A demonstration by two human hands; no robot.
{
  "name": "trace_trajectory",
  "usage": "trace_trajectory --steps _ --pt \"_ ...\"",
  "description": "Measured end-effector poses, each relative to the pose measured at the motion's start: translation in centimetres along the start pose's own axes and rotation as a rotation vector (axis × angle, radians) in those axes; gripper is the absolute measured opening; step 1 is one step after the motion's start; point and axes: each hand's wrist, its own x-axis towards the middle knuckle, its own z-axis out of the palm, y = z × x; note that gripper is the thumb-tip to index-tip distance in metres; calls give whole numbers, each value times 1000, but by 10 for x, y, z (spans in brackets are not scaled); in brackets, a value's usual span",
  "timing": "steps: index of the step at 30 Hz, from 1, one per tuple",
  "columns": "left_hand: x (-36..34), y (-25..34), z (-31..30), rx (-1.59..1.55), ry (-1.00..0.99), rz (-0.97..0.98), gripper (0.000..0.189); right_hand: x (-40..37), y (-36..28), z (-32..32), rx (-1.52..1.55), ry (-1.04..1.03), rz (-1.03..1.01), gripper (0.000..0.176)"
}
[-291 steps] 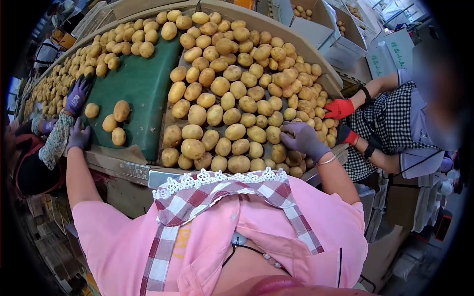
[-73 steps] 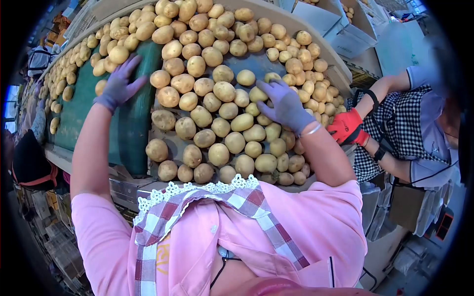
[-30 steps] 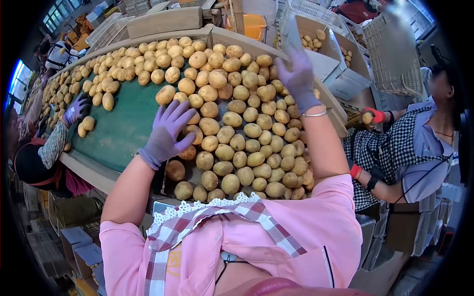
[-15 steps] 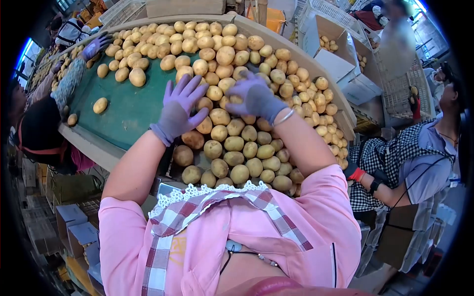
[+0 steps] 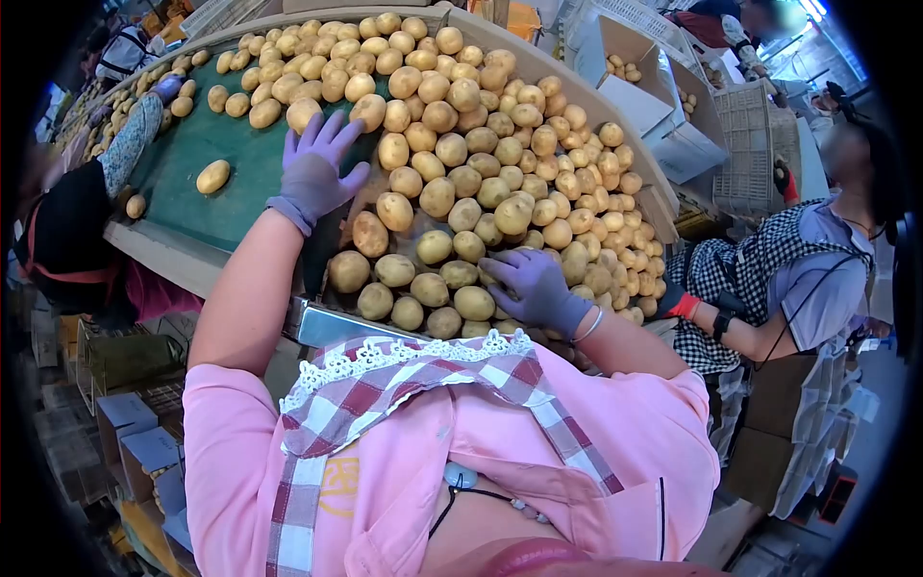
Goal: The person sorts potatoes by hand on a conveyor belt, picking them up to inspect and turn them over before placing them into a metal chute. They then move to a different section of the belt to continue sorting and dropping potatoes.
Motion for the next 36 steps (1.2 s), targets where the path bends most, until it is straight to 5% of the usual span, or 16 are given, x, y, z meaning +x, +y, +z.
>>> trace_trajectory --steps 3,6,8,11,13,15,17,18,20,27,30,31,36 --pt "-4 -3 4 -65 100 46 69 8 -9 -15 154 -83 26 30" --pt "-1 9 2 -97 118 127 68 70 -24 -79 -55 211 -431 25" --pt "-3 11 0 -119 126 177 67 108 28 -121 -355 369 -518 24" --pt "-5 17 -8 -102 73 166 67 139 136 -176 -986 685 110 28" --pt "-5 18 -12 -90 38 143 70 155 151 -164 -679 760 55 27" --pt "-4 20 -15 -83 32 132 68 157 124 -113 -132 557 2 26" --pt "2 21 -17 -85 35 143 67 156 104 -43 57 121 -49 22" --pt "3 19 -15 -84 39 150 67 160 87 -19 -26 -311 139 31" --pt "4 13 -12 -84 54 165 67 167 74 23 -291 -254 212 60" --pt "9 6 -3 -22 154 65 67 216 95 15 266 -823 336 66" --pt "10 -4 -1 -38 146 -36 65 185 73 33 590 -640 218 59" --pt "12 -10 -2 -40 187 -58 65 177 45 15 476 -583 248 55" --pt "1 -24 7 19 193 -178 63 119 -29 -29 -62 -90 -562 41"
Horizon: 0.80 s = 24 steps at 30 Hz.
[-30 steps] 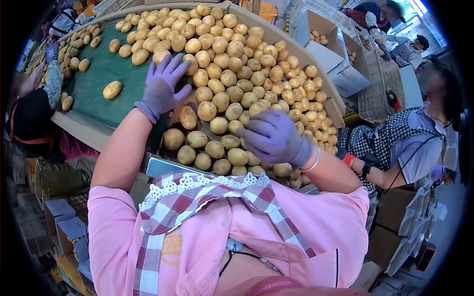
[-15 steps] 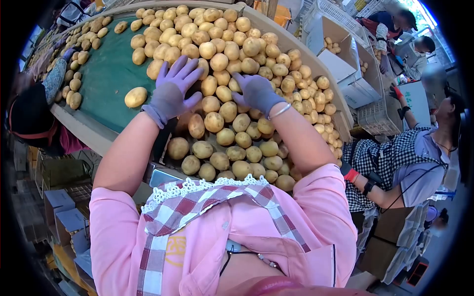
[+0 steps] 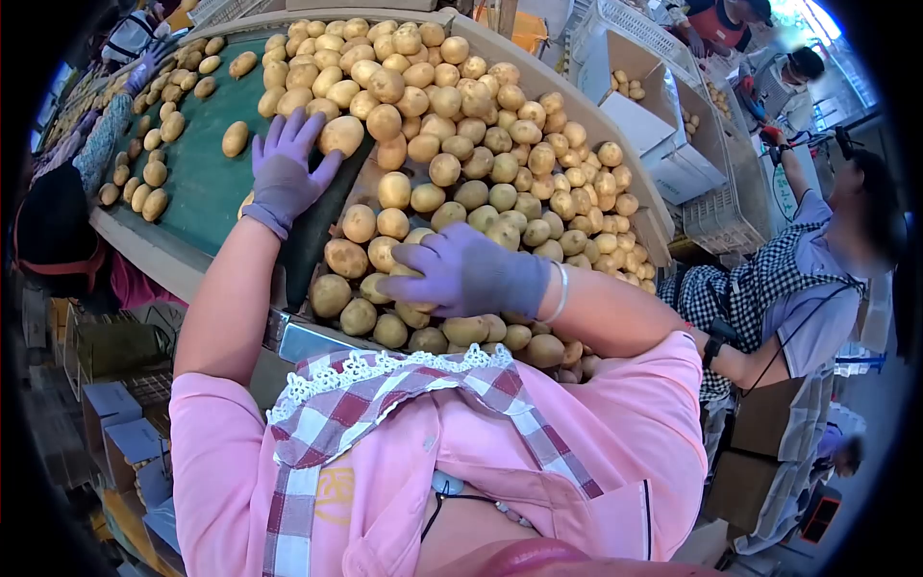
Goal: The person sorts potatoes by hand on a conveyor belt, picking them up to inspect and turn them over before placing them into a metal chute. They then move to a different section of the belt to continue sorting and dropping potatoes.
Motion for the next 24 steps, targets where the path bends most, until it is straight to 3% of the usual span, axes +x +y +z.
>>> trace_trajectory --steps 2,3,5,7,10,13,15,19,21,22,23,24 --pt "-2 10 -10 -22 54 39 64 -7 18 -50 -236 132 -36 35" --pt "-2 20 -18 -34 104 110 64 -21 58 -54 -384 344 57 37" --pt "-1 39 -29 -203 55 292 68 -68 140 -95 -691 530 418 42" --pt "-4 52 -32 -226 -60 454 66 -98 188 -97 -743 518 756 49" --pt "-12 45 -16 -165 -163 506 60 -95 217 -62 -348 434 773 52" --pt "-7 42 -22 -101 -167 408 61 -29 205 -6 183 119 867 57" --pt "-7 40 -24 -16 -154 350 62 -10 216 49 235 180 756 60" --pt "-3 18 -18 115 -253 141 58 -5 221 72 499 117 849 61" --pt "-6 7 -12 125 -233 5 55 -22 196 67 587 31 867 61" --pt "-1 6 -14 126 -299 -59 60 -27 173 55 418 21 772 59" --pt "0 2 -10 150 -305 -81 57 -25 149 47 263 -185 752 57" --pt "0 -2 -5 162 -273 -84 57 -27 129 44 322 -130 798 54"
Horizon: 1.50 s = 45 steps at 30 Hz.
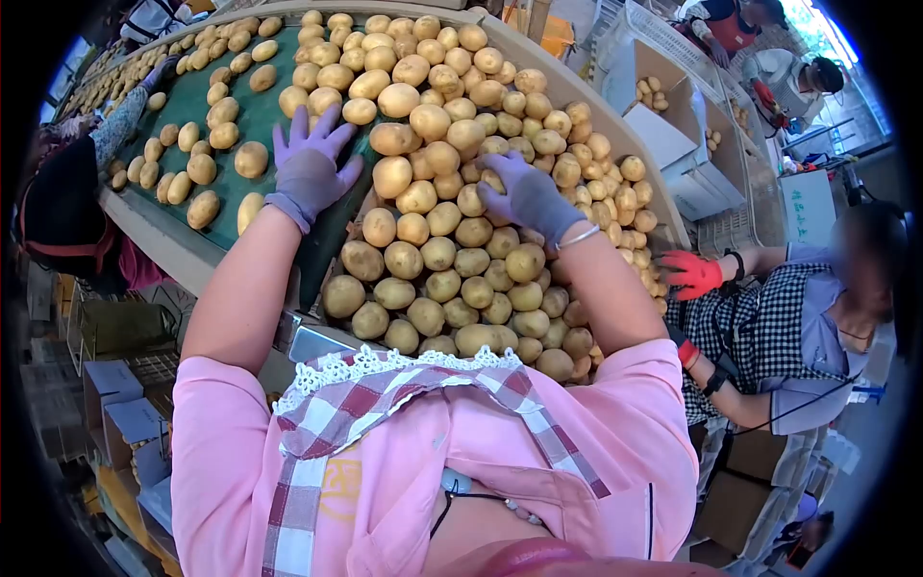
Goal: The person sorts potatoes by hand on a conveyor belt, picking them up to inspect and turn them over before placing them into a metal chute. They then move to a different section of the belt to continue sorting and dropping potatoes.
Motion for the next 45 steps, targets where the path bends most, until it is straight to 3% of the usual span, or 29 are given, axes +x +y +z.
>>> trace_trajectory --steps 1,3,5,7,8,9,11,12,13,15,19,21,22,23,25,27,29,31,32,33,35,37,39,40,41,42,43,45 --pt "1 1 6 8 28 -2 57 -20 -8 4 79 31 41 51" --pt "2 -8 17 -4 68 -45 61 -60 -20 5 131 66 -112 50" --pt "3 -18 22 -8 52 -120 62 -93 -56 -1 40 -111 -407 43" --pt "3 -21 15 6 -8 -185 63 -106 -81 -27 -197 19 -712 42" --pt "4 -21 19 -6 17 -174 63 -100 -85 -52 -301 106 -764 39" --pt "4 -22 20 -16 48 -169 63 -85 -78 -83 -241 171 -727 40" --pt "4 -11 11 -54 161 -39 63 -51 -22 -121 -532 650 -506 43" --pt "6 -8 10 -157 239 103 63 -37 8 -145 -521 693 -201 42" --pt "5 1 1 -232 227 194 63 -26 44 -152 -645 852 -66 41" --pt "-3 17 -5 -210 163 265 64 -6 63 -144 -579 923 -36 40" --pt "-1 16 -2 -263 118 280 65 48 0 -53 8 512 -370 36" --pt "0 7 5 -216 131 214 65 71 -16 -2 239 241 -225 48" --pt "0 8 -5 -186 22 201 67 78 -19 18 197 50 -205 54" --pt "1 7 -5 -152 33 179 66 87 -21 39 99 227 -236 52" --pt "1 3 -3 -84 55 133 63 86 -33 49 243 231 -223 48" --pt "4 -10 -4 -40 -40 21 64 54 -49 41 291 163 -360 44" --pt "4 -24 -4 -124 -54 -52 67 -6 -97 -7 -41 20 -705 41" --pt "6 -27 -2 -115 -6 -66 71 -27 -101 -38 -255 236 -875 34" --pt "3 -28 -3 -92 28 -67 69 -25 -84 -52 -199 315 -782 34" --pt "3 -26 -6 -67 61 -64 68 -17 -71 -83 -347 580 -760 38" --pt "6 -20 -13 -42 179 -6 69 -11 -10 -132 -372 784 -248 42" --pt "9 -7 -16 -134 331 150 63 -12 4 -144 -561 1018 -60 40" --pt "10 8 -21 -308 307 378 61 -14 -21 -118 -266 827 -359 33" --pt "6 14 -33 -269 157 421 57 -7 -46 -96 -139 730 -561 26" --pt "6 15 -34 -232 160 431 56 -10 -76 -72 36 515 -499 24" --pt "7 13 -34 -191 166 440 55 3 -83 -46 -119 474 -724 24" --pt "9 13 -35 -151 169 447 54 6 -99 -21 -112 432 -726 23" --pt "7 14 -51 -136 177 349 60 19 -126 12 -449 252 -520 34"
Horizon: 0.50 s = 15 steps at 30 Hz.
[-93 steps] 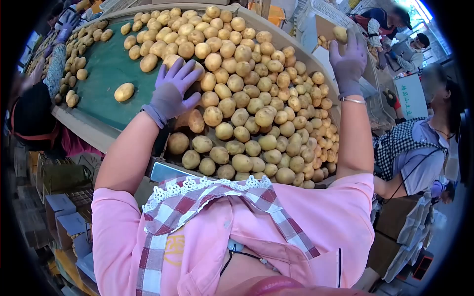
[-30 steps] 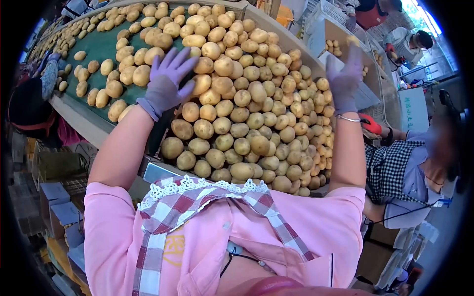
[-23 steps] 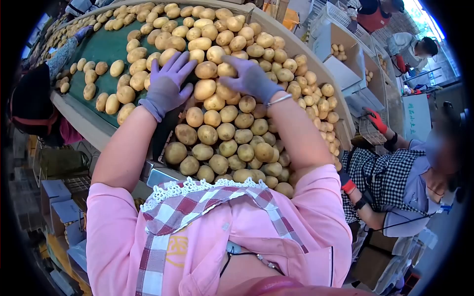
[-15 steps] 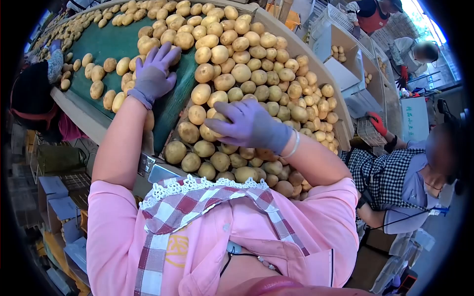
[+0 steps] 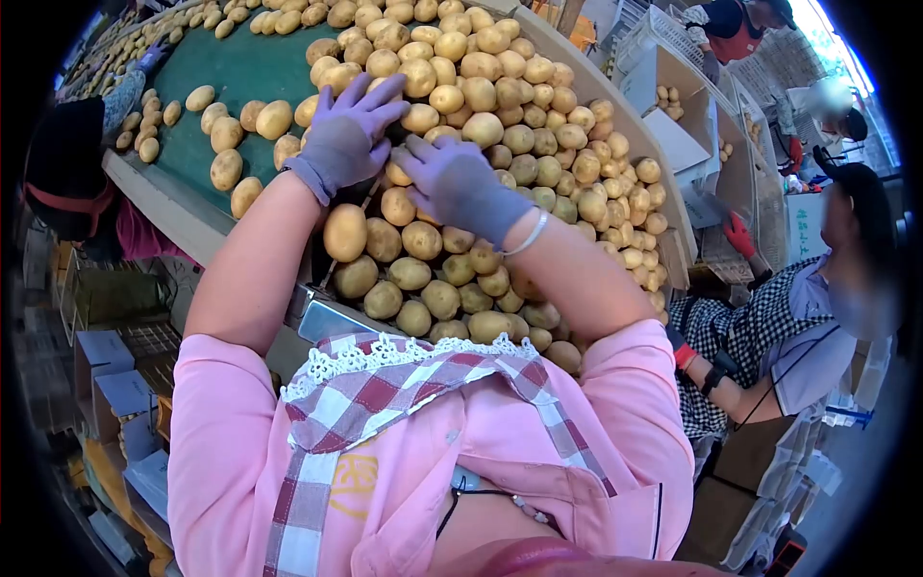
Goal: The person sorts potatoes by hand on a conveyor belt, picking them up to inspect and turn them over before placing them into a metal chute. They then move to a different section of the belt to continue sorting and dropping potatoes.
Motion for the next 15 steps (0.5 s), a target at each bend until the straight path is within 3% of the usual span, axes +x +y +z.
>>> trace_trajectory --steps 2,6,8,12,14,15 --pt "1 -5 -12 21 3 -117 64 32 -17 13 -176 -301 203 37" --pt "-2 -38 -9 -16 -55 -412 73 62 -10 4 -215 -727 241 15" --pt "-9 -66 9 -42 22 -511 65 53 -8 11 -182 -564 183 14" --pt "-7 -86 28 -79 39 -641 60 3 11 4 -65 -96 17 41" --pt "-5 -76 23 39 140 -593 59 -26 18 -17 89 107 -46 49" --pt "-2 -71 24 34 262 -499 58 -35 22 -41 12 188 -94 51"
